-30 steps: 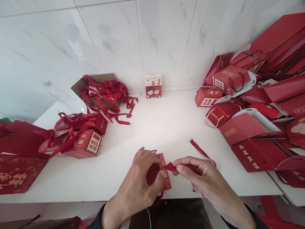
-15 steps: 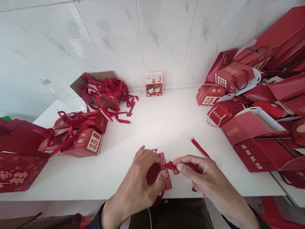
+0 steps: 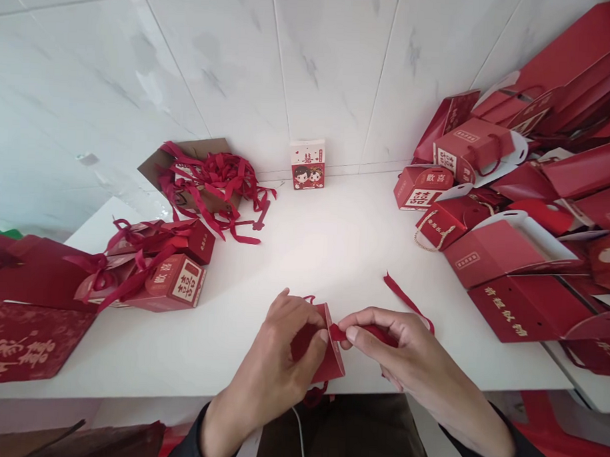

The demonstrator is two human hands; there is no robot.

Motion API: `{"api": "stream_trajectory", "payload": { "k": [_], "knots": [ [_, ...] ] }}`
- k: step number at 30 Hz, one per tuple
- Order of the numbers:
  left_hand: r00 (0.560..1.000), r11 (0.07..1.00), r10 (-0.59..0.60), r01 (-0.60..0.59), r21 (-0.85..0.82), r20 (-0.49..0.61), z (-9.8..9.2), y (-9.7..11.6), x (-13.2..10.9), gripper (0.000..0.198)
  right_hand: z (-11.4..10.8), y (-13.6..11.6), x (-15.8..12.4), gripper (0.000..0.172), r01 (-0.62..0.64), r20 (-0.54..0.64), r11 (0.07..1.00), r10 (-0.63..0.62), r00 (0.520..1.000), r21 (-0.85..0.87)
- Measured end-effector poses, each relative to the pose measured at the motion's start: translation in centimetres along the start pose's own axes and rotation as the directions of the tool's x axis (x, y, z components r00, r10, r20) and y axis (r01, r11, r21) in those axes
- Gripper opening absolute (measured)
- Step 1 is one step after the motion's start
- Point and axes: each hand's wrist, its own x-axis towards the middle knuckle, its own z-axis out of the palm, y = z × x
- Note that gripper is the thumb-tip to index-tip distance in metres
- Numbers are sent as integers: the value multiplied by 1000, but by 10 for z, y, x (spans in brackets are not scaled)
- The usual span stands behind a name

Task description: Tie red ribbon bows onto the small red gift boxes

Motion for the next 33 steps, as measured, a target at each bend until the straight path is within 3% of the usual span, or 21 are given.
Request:
{"api": "stream_trajectory", "payload": {
  "k": [4,7,9,13,19,22,24,26,29,31,33],
  "knots": [
    [996,998,-28,24,-58,-82,1,-4,-4,11,2,4,-1,34,56,-35,993,-60,998,-102],
    [978,986,-62,28,-166,-201,1,-6,-9,15,10,6,0,38,217,-160,947,-258,953,-236],
    [959,970,-62,-8,-242,-278,2,-8,-14,19,17,4,1,36,293,-144,903,-350,925,-314],
    [914,940,-91,-53,-337,-396,4,-10,-22,20,28,-7,4,25,321,39,903,-324,945,-286],
    [896,936,-125,-36,-350,-427,7,-16,-32,20,32,-18,6,23,316,96,913,-301,949,-258],
    [849,950,-163,-3,-312,-503,11,-20,-43,8,36,-21,9,25,343,125,897,-320,939,-280],
    [801,953,-217,51,-299,-558,16,-21,-51,19,41,-21,11,24,369,106,874,-354,929,-317],
    [761,921,-321,112,-372,-565,22,-21,-59,31,45,-20,14,22,401,85,840,-399,913,-365],
    [702,774,-517,139,-617,-490,30,-17,-64,37,51,-16,18,21,424,77,801,-435,897,-423],
    [686,678,-583,115,-726,-436,33,-15,-64,37,54,-15,19,21,413,70,800,-427,902,-436],
    [686,639,-599,97,-763,-414,34,-14,-63,36,56,-15,18,19,409,56,803,-429,902,-433]
  ]
}}
